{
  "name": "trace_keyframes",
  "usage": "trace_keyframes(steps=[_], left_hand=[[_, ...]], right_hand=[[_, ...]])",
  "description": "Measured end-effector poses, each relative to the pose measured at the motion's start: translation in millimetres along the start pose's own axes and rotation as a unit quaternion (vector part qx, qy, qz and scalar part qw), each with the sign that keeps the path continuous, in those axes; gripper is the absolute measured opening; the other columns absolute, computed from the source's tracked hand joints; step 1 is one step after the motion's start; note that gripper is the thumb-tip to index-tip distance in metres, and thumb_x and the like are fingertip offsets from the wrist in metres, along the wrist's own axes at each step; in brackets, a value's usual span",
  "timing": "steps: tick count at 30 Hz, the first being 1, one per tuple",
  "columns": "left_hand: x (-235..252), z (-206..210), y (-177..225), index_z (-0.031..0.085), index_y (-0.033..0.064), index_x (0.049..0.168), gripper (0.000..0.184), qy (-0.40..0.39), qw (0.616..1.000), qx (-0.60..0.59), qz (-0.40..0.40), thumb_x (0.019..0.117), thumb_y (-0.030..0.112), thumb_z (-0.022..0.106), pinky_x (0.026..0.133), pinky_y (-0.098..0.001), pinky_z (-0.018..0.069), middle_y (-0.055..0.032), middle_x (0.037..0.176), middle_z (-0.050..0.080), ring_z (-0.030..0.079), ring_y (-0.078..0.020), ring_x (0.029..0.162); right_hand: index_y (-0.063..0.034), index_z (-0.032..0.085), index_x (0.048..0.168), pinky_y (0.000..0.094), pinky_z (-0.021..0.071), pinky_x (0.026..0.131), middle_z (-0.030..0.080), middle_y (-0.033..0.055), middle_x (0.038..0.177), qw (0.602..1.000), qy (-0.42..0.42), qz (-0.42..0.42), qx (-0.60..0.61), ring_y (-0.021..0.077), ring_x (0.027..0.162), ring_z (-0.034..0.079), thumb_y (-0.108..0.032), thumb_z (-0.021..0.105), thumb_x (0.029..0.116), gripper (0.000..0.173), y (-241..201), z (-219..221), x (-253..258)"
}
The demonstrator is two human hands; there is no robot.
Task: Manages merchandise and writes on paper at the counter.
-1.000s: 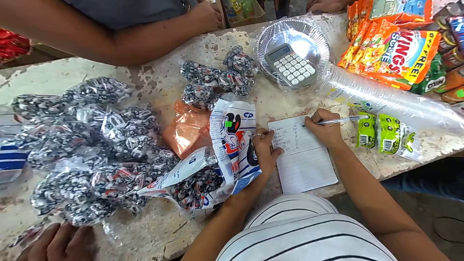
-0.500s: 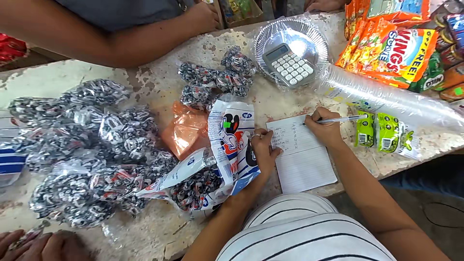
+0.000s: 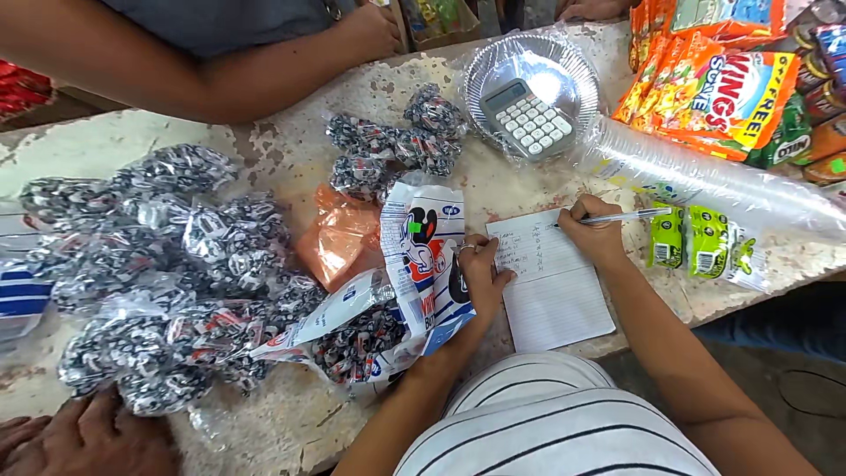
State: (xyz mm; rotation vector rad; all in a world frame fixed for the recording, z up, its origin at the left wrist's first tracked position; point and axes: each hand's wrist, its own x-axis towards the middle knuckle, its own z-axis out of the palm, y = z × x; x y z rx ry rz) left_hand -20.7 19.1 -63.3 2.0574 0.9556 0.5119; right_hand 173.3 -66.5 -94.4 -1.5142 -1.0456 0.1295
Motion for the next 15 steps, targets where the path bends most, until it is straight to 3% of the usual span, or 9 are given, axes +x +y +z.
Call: trace_keyframes(steps=[15], left_hand=[[-0.3,1.5,-1.1,0.069,-0.015,0.114,0.044,0.003,1.0,-0.014,-0.002,0.0746,-0.002,0.085,0.075,-0.0375,0.0546,-0.0327,0.115,0.061,0.063,-0.0282,0.08]], right_hand=[[-0.0108,0.047,0.063,0.0123,0.0345,0.05,0.05,-0.0072,0.06,0.999,0.017,-0.003,-0.028,-0.0049,0.053,0.043,0.001,0.063,0.083,0.028,2.9,-0.6,-2.1]])
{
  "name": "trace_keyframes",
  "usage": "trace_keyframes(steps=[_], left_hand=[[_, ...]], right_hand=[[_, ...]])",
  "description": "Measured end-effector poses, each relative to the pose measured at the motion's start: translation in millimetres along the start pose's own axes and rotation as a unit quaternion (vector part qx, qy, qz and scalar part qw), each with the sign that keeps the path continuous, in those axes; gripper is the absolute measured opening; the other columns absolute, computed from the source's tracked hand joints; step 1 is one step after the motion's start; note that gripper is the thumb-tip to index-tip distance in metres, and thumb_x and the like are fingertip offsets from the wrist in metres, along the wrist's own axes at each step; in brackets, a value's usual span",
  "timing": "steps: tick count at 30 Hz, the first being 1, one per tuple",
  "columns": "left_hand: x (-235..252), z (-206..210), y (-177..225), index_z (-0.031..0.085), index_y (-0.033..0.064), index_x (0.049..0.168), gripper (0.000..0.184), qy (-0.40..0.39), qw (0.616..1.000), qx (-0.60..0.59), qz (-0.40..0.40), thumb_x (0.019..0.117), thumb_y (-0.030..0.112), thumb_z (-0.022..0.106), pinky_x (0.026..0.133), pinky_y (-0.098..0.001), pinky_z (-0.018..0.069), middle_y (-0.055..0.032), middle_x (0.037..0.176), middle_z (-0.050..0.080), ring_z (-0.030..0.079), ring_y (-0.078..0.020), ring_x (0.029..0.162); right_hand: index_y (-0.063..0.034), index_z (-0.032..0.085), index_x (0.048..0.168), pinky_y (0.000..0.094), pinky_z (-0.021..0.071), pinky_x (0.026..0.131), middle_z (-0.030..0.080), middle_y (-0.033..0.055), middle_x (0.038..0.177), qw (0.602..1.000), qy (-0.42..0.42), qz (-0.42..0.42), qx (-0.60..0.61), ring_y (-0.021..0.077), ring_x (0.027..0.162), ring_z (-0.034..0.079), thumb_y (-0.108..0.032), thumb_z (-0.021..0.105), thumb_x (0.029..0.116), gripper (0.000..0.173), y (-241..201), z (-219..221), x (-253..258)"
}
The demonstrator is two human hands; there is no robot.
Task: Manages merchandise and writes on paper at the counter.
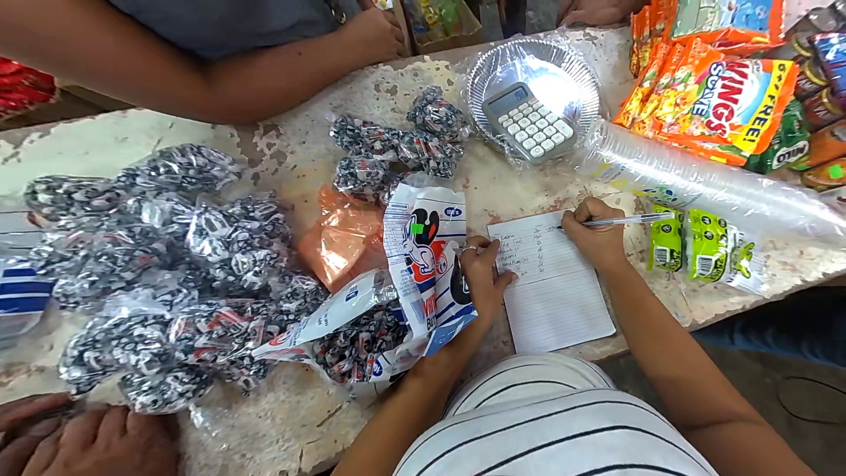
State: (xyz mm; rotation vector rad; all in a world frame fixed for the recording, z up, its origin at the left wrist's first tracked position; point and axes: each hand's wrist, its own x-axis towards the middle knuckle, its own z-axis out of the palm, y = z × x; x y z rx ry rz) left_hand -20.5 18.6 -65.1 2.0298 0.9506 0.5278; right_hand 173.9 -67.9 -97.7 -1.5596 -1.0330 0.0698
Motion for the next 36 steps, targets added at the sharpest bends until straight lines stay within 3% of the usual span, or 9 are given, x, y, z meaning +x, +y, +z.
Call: trace_keyframes(steps=[17,19,21,23,25,28,31,36], left_hand=[[-1,1,-1,0.069,-0.0152,0.114,0.044,0.003,1.0,-0.007,0.005,0.0749,-0.004,0.083,0.073,-0.0333,0.0545,-0.032,0.114,0.061,0.063,-0.0254,0.078],[0,1,-1,0.069,-0.0154,0.114,0.043,0.003,1.0,-0.008,0.005,0.0746,-0.004,0.083,0.073,-0.0336,0.0545,-0.0324,0.115,0.061,0.063,-0.0259,0.079],[1,3,-2,0.07,-0.0149,0.113,0.043,0.004,1.0,-0.008,0.002,0.0744,-0.004,0.083,0.074,-0.0335,0.0544,-0.0318,0.114,0.061,0.062,-0.0258,0.079],[3,4,-2,0.07,-0.0148,0.112,0.041,0.005,1.0,-0.008,-0.007,0.0746,-0.003,0.083,0.075,-0.0341,0.0543,-0.0314,0.113,0.061,0.062,-0.0263,0.08],[3,2,2,0.07,-0.0149,0.112,0.041,0.002,1.0,-0.002,-0.018,0.0751,-0.002,0.083,0.079,-0.038,0.0545,-0.0323,0.114,0.062,0.063,-0.0299,0.084],[3,1,5,0.07,-0.0147,0.113,0.041,-0.002,1.0,0.001,-0.024,0.0758,-0.002,0.083,0.079,-0.037,0.0542,-0.0321,0.114,0.062,0.063,-0.0296,0.084],[1,0,6,0.069,-0.0151,0.114,0.042,0.0,1.0,0.001,-0.017,0.0756,-0.003,0.084,0.078,-0.0371,0.0543,-0.0331,0.115,0.061,0.063,-0.03,0.083],[0,1,3,0.07,-0.015,0.112,0.041,0.008,1.0,-0.004,-0.001,0.0746,-0.003,0.084,0.076,-0.0356,0.0539,-0.0325,0.113,0.061,0.062,-0.028,0.081]], right_hand=[[-0.0138,0.044,0.063,0.0122,0.0325,0.05,0.045,-0.0091,0.059,1.0,0.014,0.014,0.006,-0.0048,0.053,0.04,0.003,0.062,0.0829,0.031,-2,0,1],[-0.0156,0.047,0.068,0.0133,0.0371,0.051,0.049,-0.0104,0.061,0.997,0.031,0.044,0.056,-0.0037,0.053,0.044,0.002,0.062,0.085,0.029,-2,-4,3],[-0.0165,0.05,0.077,0.0156,0.0447,0.048,0.055,-0.0105,0.063,0.988,0.038,0.108,0.101,-0.0016,0.051,0.051,-0.003,0.063,0.0931,0.025,-7,-11,8],[-0.0115,0.054,0.091,0.0183,0.0544,0.05,0.068,-0.0055,0.075,0.983,0.014,0.146,0.107,0.0021,0.054,0.063,-0.009,0.063,0.0994,0.012,-11,-20,12],[-0.0082,0.056,0.097,0.0188,0.0558,0.054,0.072,-0.0031,0.082,0.987,-0.007,0.13,0.09,0.0029,0.06,0.065,-0.007,0.067,0.0963,0.011,-7,-24,11],[-0.0126,0.058,0.082,0.0181,0.0549,0.05,0.068,-0.008,0.069,0.992,0.008,0.108,0.067,0.0002,0.053,0.063,-0.005,0.077,0.0871,0.022,-5,-22,8],[-0.016,0.054,0.069,0.0137,0.0463,0.047,0.059,-0.012,0.06,0.993,0.01,0.112,0.031,-0.0048,0.049,0.053,-0.011,0.077,0.0883,0.03,-7,-19,6],[-0.0141,0.052,0.066,0.0105,0.0387,0.05,0.053,-0.0122,0.059,0.997,-0.013,0.076,-0.008,-0.0081,0.052,0.047,-0.009,0.072,0.0874,0.029,-6,-17,7]])
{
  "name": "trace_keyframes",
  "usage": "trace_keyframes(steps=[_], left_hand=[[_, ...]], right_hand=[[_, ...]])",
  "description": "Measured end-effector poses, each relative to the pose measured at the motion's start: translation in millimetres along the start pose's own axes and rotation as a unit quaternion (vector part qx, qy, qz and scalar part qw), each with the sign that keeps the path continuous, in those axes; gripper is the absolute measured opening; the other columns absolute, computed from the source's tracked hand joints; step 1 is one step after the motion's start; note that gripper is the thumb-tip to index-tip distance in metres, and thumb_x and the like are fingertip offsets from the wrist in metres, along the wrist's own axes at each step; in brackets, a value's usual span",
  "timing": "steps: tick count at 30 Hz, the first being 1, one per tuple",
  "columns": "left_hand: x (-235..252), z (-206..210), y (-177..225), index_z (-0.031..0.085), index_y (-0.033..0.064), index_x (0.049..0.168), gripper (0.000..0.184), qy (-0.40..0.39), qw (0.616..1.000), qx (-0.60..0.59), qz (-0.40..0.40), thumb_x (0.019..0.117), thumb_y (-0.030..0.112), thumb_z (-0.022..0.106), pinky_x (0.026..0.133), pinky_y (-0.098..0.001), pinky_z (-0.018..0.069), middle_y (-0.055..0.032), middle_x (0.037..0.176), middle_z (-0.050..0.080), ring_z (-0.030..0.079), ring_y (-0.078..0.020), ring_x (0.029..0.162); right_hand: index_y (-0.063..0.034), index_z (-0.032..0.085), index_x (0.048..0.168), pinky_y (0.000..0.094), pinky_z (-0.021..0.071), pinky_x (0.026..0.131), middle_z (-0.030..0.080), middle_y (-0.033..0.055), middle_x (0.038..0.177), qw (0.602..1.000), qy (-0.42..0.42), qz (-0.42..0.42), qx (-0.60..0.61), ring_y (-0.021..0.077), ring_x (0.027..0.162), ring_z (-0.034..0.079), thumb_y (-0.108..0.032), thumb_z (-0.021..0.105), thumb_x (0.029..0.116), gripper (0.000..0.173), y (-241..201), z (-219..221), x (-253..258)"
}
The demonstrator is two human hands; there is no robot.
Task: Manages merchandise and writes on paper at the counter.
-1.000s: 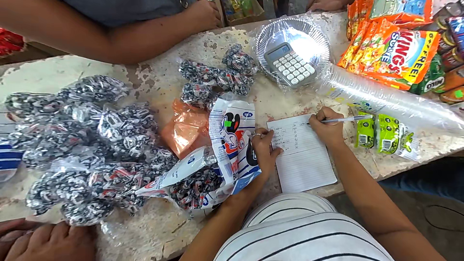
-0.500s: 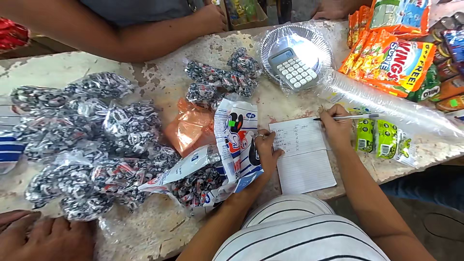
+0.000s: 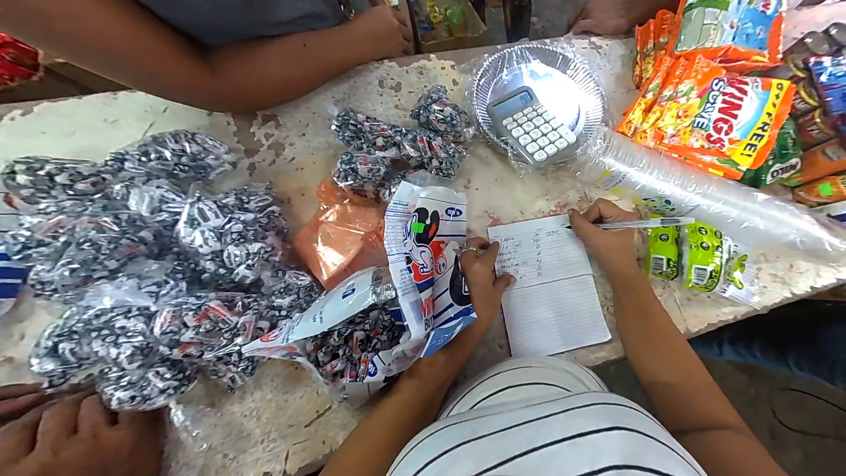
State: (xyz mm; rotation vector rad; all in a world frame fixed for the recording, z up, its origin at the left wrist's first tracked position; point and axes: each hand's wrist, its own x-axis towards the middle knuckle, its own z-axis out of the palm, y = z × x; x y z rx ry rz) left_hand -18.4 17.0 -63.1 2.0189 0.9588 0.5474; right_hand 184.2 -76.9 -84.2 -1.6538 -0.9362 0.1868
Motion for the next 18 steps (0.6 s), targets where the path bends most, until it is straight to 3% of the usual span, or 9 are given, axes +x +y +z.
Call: trace_keyframes(steps=[3,8,18], left_hand=[[0.0,-1.1,1.1,0.07,-0.0149,0.113,0.042,-0.007,1.0,-0.001,-0.01,0.0757,-0.004,0.083,0.075,-0.0345,0.0539,-0.0322,0.115,0.061,0.062,-0.0271,0.081],[-0.1,-1.5,0.4,0.069,-0.0151,0.113,0.042,-0.005,1.0,-0.004,-0.007,0.0752,-0.003,0.084,0.075,-0.0343,0.0538,-0.0318,0.114,0.061,0.062,-0.0265,0.08],[0.1,0.4,-2.8,0.07,-0.0148,0.112,0.042,0.001,1.0,0.0,0.005,0.0747,-0.002,0.084,0.077,-0.0374,0.0545,-0.0325,0.113,0.062,0.063,-0.0298,0.081]], right_hand=[[-0.0139,0.053,0.072,0.0101,0.0406,0.051,0.054,-0.0121,0.061,1.0,-0.007,0.001,0.015,-0.0077,0.053,0.048,-0.007,0.073,0.0846,0.025,1.6,2.3,1.4],[-0.0161,0.051,0.065,0.0105,0.0386,0.05,0.055,-0.0128,0.059,1.0,0.017,-0.008,0.018,-0.008,0.052,0.047,-0.008,0.078,0.0828,0.033,5.6,3.2,0.6],[-0.0136,0.051,0.063,0.0106,0.0379,0.051,0.054,-0.0107,0.061,1.0,0.009,-0.028,-0.005,-0.0078,0.054,0.047,-0.004,0.07,0.0833,0.03,6.9,3.5,-0.9]])
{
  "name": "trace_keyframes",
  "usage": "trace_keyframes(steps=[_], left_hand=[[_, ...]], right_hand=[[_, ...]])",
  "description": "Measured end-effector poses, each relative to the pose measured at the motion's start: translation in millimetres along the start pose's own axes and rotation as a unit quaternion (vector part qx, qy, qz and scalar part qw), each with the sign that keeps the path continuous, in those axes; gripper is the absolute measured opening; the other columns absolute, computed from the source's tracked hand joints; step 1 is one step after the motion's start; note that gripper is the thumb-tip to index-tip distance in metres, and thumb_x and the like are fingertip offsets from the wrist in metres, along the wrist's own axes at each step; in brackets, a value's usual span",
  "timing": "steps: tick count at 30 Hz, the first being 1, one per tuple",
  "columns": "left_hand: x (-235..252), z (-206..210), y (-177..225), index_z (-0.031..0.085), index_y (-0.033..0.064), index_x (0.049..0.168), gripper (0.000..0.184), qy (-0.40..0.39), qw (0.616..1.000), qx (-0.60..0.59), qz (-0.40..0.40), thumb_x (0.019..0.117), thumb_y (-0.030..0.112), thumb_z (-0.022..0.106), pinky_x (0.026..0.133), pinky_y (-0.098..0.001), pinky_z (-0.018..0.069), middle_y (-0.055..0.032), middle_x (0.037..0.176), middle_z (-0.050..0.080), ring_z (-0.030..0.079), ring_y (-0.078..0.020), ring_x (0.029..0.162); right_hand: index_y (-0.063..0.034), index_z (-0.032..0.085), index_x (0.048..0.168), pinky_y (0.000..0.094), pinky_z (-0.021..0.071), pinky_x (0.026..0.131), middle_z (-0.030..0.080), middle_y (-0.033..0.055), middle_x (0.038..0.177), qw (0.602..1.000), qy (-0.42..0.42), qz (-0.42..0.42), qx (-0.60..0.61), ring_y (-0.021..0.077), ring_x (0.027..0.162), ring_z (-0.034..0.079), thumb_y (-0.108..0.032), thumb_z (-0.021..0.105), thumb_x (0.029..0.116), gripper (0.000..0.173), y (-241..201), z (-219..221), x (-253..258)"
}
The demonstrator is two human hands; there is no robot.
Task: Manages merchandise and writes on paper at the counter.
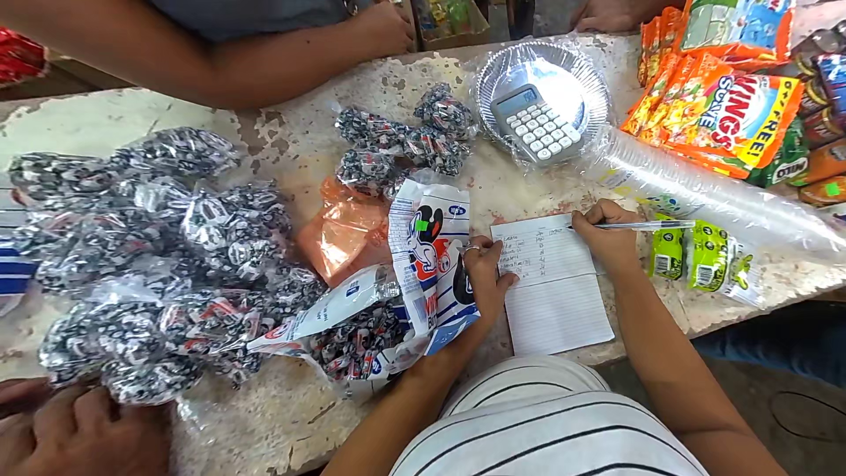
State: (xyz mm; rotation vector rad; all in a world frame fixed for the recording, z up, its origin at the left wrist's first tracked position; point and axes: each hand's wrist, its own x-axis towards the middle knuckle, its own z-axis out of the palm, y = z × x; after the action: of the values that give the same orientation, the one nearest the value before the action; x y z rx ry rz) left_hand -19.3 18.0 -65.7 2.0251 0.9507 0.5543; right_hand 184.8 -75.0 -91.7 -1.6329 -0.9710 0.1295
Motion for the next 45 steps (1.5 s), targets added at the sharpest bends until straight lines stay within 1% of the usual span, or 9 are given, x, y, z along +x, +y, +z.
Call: trace_keyframes(steps=[4,15,20,22,25,29,32,38,45], left_hand=[[-0.1,-0.5,-0.3,0.07,-0.0153,0.112,0.042,-0.003,1.0,-0.004,-0.001,0.0751,-0.002,0.084,0.076,-0.0391,0.0549,-0.0336,0.114,0.061,0.064,-0.0307,0.081],[1.4,1.9,-2.7,0.071,-0.0141,0.112,0.041,-0.003,1.0,0.007,0.0,0.075,-0.001,0.084,0.073,-0.033,0.0544,-0.0307,0.112,0.062,0.062,-0.0244,0.076],[2.7,2.6,0.9,0.071,-0.0151,0.109,0.03,0.006,1.0,0.004,-0.011,0.0806,-0.008,0.076,0.076,-0.0332,0.055,-0.031,0.109,0.064,0.064,-0.0258,0.079],[3.3,2.5,1.7,0.071,-0.0145,0.108,0.028,0.005,1.0,0.007,-0.013,0.0812,-0.008,0.075,0.076,-0.0324,0.0546,-0.0302,0.108,0.064,0.063,-0.0248,0.078],[2.7,0.9,2.4,0.071,-0.0144,0.108,0.029,0.004,1.0,0.016,-0.007,0.0807,-0.007,0.076,0.077,-0.0345,0.0551,-0.0304,0.106,0.065,0.064,-0.0269,0.079],[2.1,-0.6,5.6,0.071,-0.0148,0.11,0.03,0.0,1.0,0.014,-0.018,0.0813,-0.007,0.077,0.079,-0.0361,0.0546,-0.0312,0.108,0.064,0.064,-0.0288,0.083],[0.1,-0.1,2.5,0.07,-0.0162,0.111,0.032,0.001,1.0,-0.001,-0.01,0.0809,-0.009,0.076,0.082,-0.0412,0.0548,-0.0342,0.112,0.063,0.065,-0.0339,0.087],[0.4,-1.1,-0.2,0.071,-0.0147,0.111,0.031,0.0,1.0,0.01,0.01,0.0809,-0.008,0.077,0.079,-0.039,0.055,-0.0317,0.11,0.064,0.064,-0.0305,0.082],[0.9,-0.9,1.3,0.071,-0.014,0.11,0.03,0.003,1.0,0.017,0.004,0.0812,-0.007,0.077,0.078,-0.0368,0.0547,-0.0314,0.11,0.063,0.064,-0.0284,0.08]], right_hand=[[-0.0128,0.051,0.063,0.0119,0.0388,0.052,0.055,-0.0091,0.061,1.0,0.0,-0.016,-0.003,-0.0066,0.055,0.049,-0.005,0.069,0.0831,0.028,4.4,0.2,-0.7],[-0.0129,0.052,0.063,0.0107,0.0385,0.052,0.055,-0.0102,0.062,1.0,-0.005,-0.017,0.01,-0.0077,0.056,0.048,-0.003,0.069,0.0832,0.029,4.2,0.3,-0.8],[-0.0141,0.052,0.063,0.0105,0.0387,0.052,0.055,-0.0112,0.062,1.0,0.002,-0.013,0.013,-0.0077,0.056,0.048,-0.002,0.069,0.0833,0.029,4.0,1.2,-0.7],[-0.0136,0.051,0.063,0.0104,0.0385,0.052,0.054,-0.0107,0.061,1.0,0.006,-0.014,0.009,-0.0077,0.055,0.048,-0.002,0.069,0.0831,0.029,4.0,1.2,-0.4],[-0.0129,0.05,0.062,0.0107,0.0386,0.052,0.055,-0.0099,0.062,1.0,0.003,-0.011,0.002,-0.0075,0.056,0.048,-0.002,0.069,0.0834,0.03,2.9,1.7,-0.6],[-0.0123,0.051,0.062,0.0101,0.038,0.051,0.054,-0.0095,0.061,1.0,-0.005,-0.005,-0.015,-0.0078,0.055,0.047,-0.003,0.069,0.0832,0.029,1.5,1.5,-0.5],[-0.0133,0.049,0.062,0.0114,0.0365,0.051,0.053,-0.0089,0.061,0.999,-0.022,-0.003,-0.031,-0.0066,0.054,0.046,-0.006,0.069,0.0827,0.029,3.2,-0.2,-1.9],[-0.0119,0.05,0.061,0.0102,0.0373,0.052,0.053,-0.0096,0.06,1.0,-0.008,-0.004,-0.024,-0.0084,0.055,0.046,-0.004,0.069,0.083,0.03,-2.8,1.1,0.1],[-0.0126,0.049,0.061,0.0105,0.0367,0.051,0.053,-0.01,0.06,1.0,-0.006,-0.002,-0.015,-0.0081,0.054,0.046,-0.002,0.068,0.0825,0.03,-1.4,2.2,0.7]])
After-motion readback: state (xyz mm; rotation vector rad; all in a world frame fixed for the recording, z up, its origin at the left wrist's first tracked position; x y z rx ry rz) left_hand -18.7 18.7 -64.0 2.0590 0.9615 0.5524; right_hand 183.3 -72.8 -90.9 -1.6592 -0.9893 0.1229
